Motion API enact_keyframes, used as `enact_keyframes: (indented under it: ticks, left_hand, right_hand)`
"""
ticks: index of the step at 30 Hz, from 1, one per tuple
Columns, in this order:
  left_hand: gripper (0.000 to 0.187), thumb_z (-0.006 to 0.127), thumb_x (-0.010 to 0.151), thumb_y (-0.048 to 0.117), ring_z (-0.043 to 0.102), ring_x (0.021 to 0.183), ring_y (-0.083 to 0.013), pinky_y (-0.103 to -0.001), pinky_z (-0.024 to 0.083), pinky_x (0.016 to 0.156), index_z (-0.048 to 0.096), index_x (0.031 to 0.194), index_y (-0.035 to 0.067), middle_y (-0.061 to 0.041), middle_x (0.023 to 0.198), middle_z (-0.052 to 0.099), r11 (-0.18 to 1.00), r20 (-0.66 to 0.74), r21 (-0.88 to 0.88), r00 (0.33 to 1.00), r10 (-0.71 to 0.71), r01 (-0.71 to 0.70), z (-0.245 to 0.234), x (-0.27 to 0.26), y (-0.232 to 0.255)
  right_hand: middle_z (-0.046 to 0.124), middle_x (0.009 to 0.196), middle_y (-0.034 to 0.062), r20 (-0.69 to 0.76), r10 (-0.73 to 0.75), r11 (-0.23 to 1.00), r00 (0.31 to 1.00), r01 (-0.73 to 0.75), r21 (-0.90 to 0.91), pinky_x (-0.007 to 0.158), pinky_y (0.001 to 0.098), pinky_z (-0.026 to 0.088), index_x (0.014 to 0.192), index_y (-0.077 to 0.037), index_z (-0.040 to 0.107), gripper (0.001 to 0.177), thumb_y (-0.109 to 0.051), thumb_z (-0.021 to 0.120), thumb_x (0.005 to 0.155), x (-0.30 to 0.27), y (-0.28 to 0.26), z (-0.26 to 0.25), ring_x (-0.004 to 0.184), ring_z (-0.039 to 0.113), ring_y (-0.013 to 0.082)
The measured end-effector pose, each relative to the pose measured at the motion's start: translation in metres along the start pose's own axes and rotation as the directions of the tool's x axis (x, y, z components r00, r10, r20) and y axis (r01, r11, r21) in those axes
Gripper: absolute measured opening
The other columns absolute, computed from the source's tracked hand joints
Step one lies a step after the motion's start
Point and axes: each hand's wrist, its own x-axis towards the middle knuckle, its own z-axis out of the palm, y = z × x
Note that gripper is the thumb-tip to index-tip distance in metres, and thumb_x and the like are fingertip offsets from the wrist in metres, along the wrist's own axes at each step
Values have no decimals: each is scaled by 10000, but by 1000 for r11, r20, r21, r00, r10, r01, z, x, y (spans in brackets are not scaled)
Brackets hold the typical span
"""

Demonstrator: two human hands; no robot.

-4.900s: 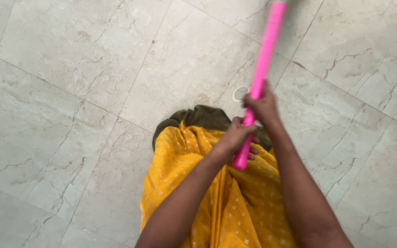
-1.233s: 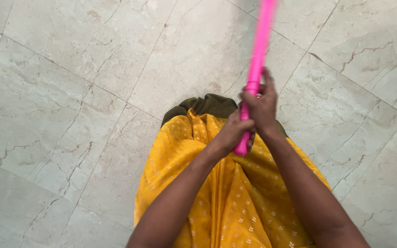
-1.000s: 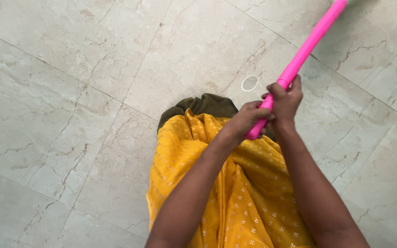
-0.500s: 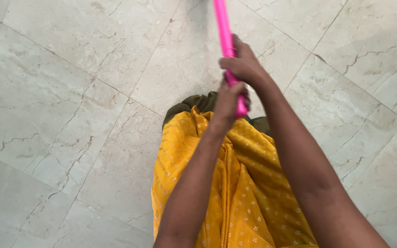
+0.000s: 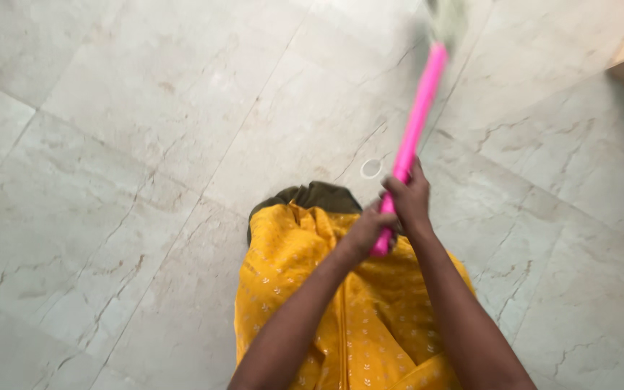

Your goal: The person sweeps a tiled floor using a pink-handled broom. They move the broom back and forth across the surface, gathering dust and debris into a small pile. The camera angle is a first-person perspective looking down at the floor and the broom.

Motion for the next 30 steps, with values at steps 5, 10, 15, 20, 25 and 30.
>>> enact_keyframes:
  ticks: [5, 10, 15, 20, 25, 30]
  left_hand:
    - [169, 583, 872, 98, 578, 499, -151, -292, 489, 422, 532, 1013, 21, -66, 707, 581, 979, 20, -84, 983, -185, 186, 29, 0, -42]
    - [92, 599, 853, 132, 549, 475, -147, -292, 426, 388, 569, 921, 76, -30, 664, 563, 983, -193, -130, 970, -150, 126, 34, -35, -52]
    - [122, 624, 873, 155, 546, 463, -192, -321, 454, 393, 548, 867, 60, -56, 616, 531, 966, -411, -256, 909, -72, -39, 21, -60, -57]
    - [114, 587, 879, 122, 572, 484, -204, -347, 498, 437, 559, 922, 20, -94, 640, 573, 963, -554, -207, 832, 32, -175, 41, -85, -33]
    - [144, 575, 899, 151, 568, 484, -197, -351, 508, 447, 539, 956, 24, -86, 638, 563, 966, -525, -164, 847, 87, -201, 57, -111, -28]
    - [102, 578, 924, 183, 555, 489, -171, -312, 465, 438, 556, 949, 87, -46, 647, 561, 987, -324, -156, 946, -23, -29, 73, -120, -35]
  right_hand:
    - [650, 776, 115, -146, 178, 982, 973, -166, 92, 505, 352, 535, 1057, 56, 559, 247, -34, 634, 840, -24, 35, -53, 595, 640, 207]
    - [667, 760, 130, 72, 255, 962, 964, -260, 80, 507, 350, 544, 976, 28, 638, 203, -64, 672, 798, -26, 84, -43, 589, 648, 215]
    - [687, 811, 167, 426, 250, 965, 870, -189, -181, 566, 342, 560, 1049, 65, 659, 324, -45, 742, 756, -8, 91, 16, 650, 668, 227]
    - [730, 913, 100, 557, 228, 973, 799, -203, -106, 639, 275, 544, 1337, 67, 626, 629, -53, 751, 732, -32, 51, 48, 748, 678, 158]
    - [720, 893, 157, 544, 122, 964, 830, -229, 133, 630, 290, 548, 1452, 109, 492, 799, -18, 774, 715, -70, 22, 40, 722, 686, 186]
    - [679, 811, 155, 265, 155, 947, 952, -219, 234, 523, 356, 521, 1348, 26, 498, 705, -33, 752, 694, -109, -5, -3, 595, 615, 233]
